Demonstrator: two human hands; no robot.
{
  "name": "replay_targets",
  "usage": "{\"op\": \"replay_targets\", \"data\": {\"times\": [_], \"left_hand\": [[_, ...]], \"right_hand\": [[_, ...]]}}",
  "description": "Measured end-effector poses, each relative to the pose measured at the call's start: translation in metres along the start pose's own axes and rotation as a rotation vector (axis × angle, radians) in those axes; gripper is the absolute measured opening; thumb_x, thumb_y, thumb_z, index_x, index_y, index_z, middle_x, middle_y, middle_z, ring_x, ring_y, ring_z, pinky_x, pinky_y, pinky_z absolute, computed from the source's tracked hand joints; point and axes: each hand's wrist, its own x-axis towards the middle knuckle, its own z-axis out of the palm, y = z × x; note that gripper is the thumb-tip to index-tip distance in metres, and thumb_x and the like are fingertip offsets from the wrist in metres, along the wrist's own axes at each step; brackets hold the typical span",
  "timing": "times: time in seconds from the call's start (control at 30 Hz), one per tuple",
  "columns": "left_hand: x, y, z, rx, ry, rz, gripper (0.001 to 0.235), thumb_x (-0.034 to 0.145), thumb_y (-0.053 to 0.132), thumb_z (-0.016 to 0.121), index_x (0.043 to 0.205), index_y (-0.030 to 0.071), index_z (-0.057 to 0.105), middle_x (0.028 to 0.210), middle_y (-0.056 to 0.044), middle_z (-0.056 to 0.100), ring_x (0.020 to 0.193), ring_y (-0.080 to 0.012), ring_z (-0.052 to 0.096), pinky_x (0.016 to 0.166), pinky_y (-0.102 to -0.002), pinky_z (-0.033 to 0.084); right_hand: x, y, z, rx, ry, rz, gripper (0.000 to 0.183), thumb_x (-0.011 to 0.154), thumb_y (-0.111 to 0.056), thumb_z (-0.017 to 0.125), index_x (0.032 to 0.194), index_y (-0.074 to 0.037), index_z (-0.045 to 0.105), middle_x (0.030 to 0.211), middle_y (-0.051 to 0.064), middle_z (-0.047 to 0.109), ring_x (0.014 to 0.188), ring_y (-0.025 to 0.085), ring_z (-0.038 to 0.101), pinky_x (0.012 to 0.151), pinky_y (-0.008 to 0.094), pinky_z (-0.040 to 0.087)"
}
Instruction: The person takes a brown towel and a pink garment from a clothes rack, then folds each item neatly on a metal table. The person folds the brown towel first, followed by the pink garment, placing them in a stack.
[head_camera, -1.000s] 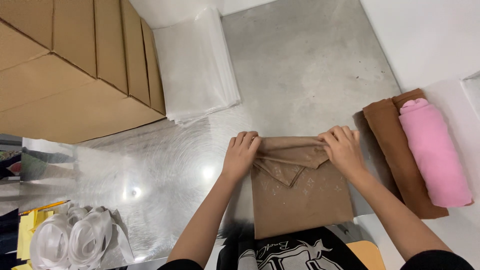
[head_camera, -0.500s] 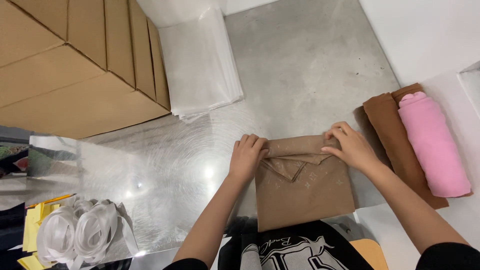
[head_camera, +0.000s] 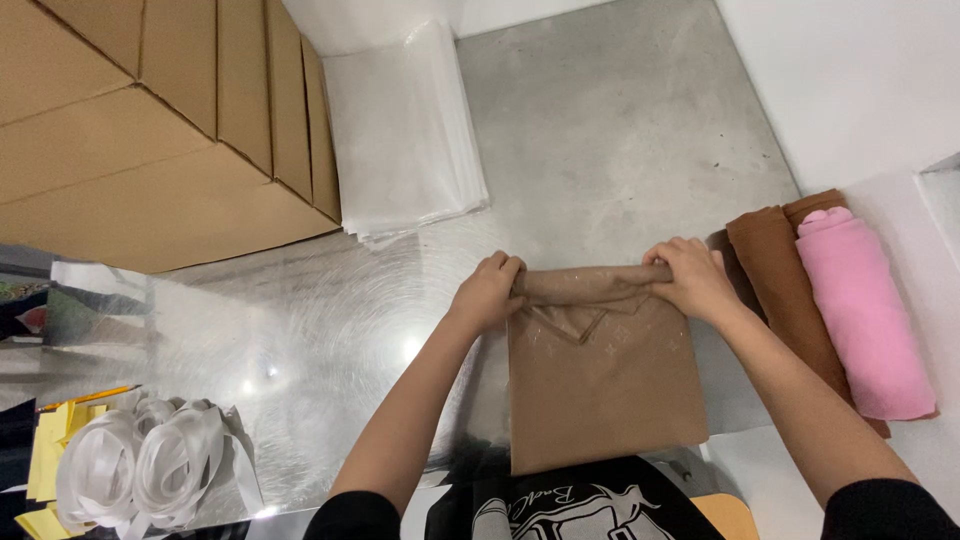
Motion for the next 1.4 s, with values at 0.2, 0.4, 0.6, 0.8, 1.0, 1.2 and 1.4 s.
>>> {"op": "replay_targets", "data": {"times": [0.2,0.4,0.6,0.8,1.0,1.2,1.4], "left_hand": [[0.054,-0.037,0.056,0.402,0.367,0.132,0.035,0.09,0.024,0.081,0.11,0.021,0.052,0.111,-0.001,0.049,0.111,-0.0244,0.058,0.088,-0.043,0.057],[-0.006,-0.029,0.077,0.481,0.618,0.282,0.015,0.105,0.018,0.062,0.118,0.02,0.057,0.123,-0.007,0.057,0.121,-0.027,0.059,0.087,-0.039,0.05],[-0.05,-0.013,0.073,0.338,0.542,0.188,0.035,0.103,0.039,0.068,0.133,0.024,0.058,0.156,-0.018,0.048,0.15,-0.037,0.044,0.111,-0.054,0.043],[-0.015,-0.001,0.046,0.182,0.213,0.02,0.021,0.103,0.029,0.071,0.116,0.021,0.056,0.158,-0.013,0.05,0.157,-0.0343,0.038,0.121,-0.057,0.037],[0.012,-0.017,0.034,0.005,-0.041,-0.057,0.031,0.098,0.025,0.075,0.125,0.018,0.061,0.147,-0.016,0.061,0.141,-0.0348,0.058,0.11,-0.054,0.053],[0.034,-0.03,0.054,-0.046,-0.039,-0.039,0.072,0.09,0.021,0.083,0.153,0.014,0.049,0.138,-0.026,0.058,0.132,-0.0463,0.062,0.104,-0.055,0.059],[0.049,-0.021,0.024,0.229,0.098,0.001,0.054,0.092,0.026,0.08,0.14,0.017,0.056,0.124,-0.01,0.058,0.127,-0.0308,0.055,0.114,-0.056,0.047]], "right_hand": [[0.011,0.004,0.028,0.137,0.339,-0.015,0.041,0.079,-0.015,0.087,0.113,-0.023,0.065,0.115,-0.003,0.063,0.126,0.026,0.06,0.103,0.047,0.045],[-0.049,-0.023,0.038,0.204,0.54,-0.13,0.029,0.092,0.005,0.076,0.115,-0.01,0.067,0.138,0.008,0.071,0.141,0.032,0.059,0.119,0.053,0.043],[-0.083,-0.02,0.042,0.167,0.488,-0.168,0.028,0.097,-0.017,0.067,0.124,-0.021,0.071,0.162,-0.004,0.059,0.155,0.025,0.047,0.128,0.06,0.026],[-0.024,-0.002,-0.01,0.329,-0.02,0.017,0.054,0.093,-0.045,0.08,0.139,-0.019,0.066,0.143,0.011,0.072,0.143,0.036,0.058,0.123,0.066,0.025],[-0.007,-0.019,-0.04,0.133,-0.277,-0.042,0.067,0.081,-0.047,0.089,0.139,-0.017,0.071,0.138,0.011,0.072,0.139,0.034,0.06,0.111,0.056,0.045],[0.02,-0.007,-0.02,0.116,-0.195,-0.255,0.043,0.077,-0.028,0.091,0.108,-0.004,0.074,0.111,0.021,0.074,0.119,0.044,0.067,0.103,0.053,0.053],[0.013,-0.021,-0.038,0.072,-0.028,-0.113,0.033,0.088,-0.02,0.083,0.114,-0.015,0.063,0.111,0.007,0.069,0.116,0.032,0.07,0.099,0.047,0.058]]}}
